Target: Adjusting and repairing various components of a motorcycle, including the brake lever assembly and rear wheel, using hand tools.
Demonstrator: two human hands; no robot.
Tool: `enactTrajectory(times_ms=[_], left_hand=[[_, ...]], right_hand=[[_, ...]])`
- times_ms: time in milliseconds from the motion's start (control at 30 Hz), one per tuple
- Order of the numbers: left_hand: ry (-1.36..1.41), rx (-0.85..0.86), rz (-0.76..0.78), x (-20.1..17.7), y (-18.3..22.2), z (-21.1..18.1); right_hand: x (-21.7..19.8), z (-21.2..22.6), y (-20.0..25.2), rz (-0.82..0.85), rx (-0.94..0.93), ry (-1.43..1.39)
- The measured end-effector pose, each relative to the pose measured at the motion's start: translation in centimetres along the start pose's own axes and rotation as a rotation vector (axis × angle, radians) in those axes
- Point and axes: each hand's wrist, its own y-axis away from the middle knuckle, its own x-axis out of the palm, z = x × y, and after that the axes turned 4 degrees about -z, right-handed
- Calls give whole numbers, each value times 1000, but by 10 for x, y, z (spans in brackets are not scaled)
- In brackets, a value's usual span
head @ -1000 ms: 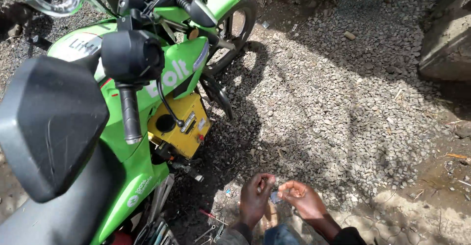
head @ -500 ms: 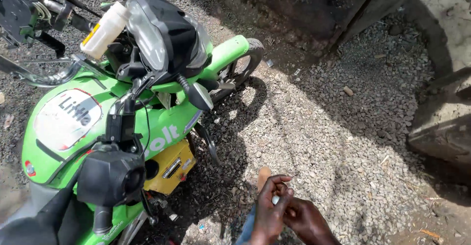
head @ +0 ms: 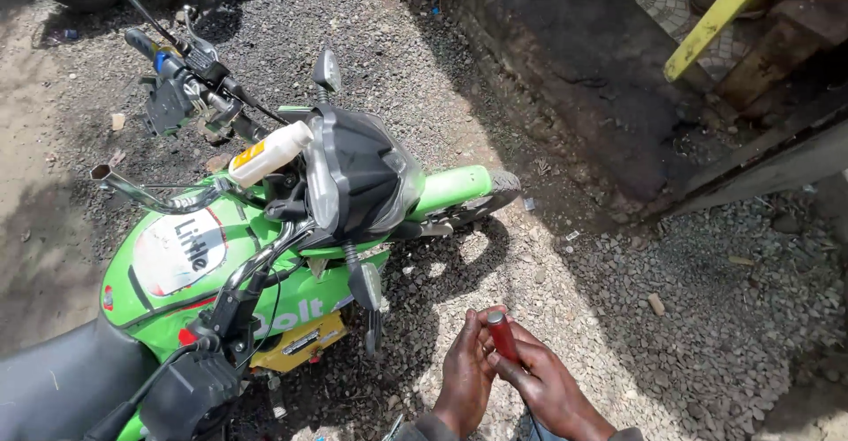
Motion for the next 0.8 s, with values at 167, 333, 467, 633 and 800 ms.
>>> enactTrajectory(times_ms=[167,333,467,633,800], left_hand=[[525,-25,-39,52,-53,27],[679,-17,-230,114,-54,17],[771,27,-195,140,-83,15],[802,24,-243,169,-105,-35],[910,90,-188,176,-184,-63]], right_hand=[[-53,14,-47,194,15,328],[-107,28,-78,390,18,473],[-136,50,-108,503,41,576],[-155,71,-166,542,34,668],[-159,96,-238,575,47,777]])
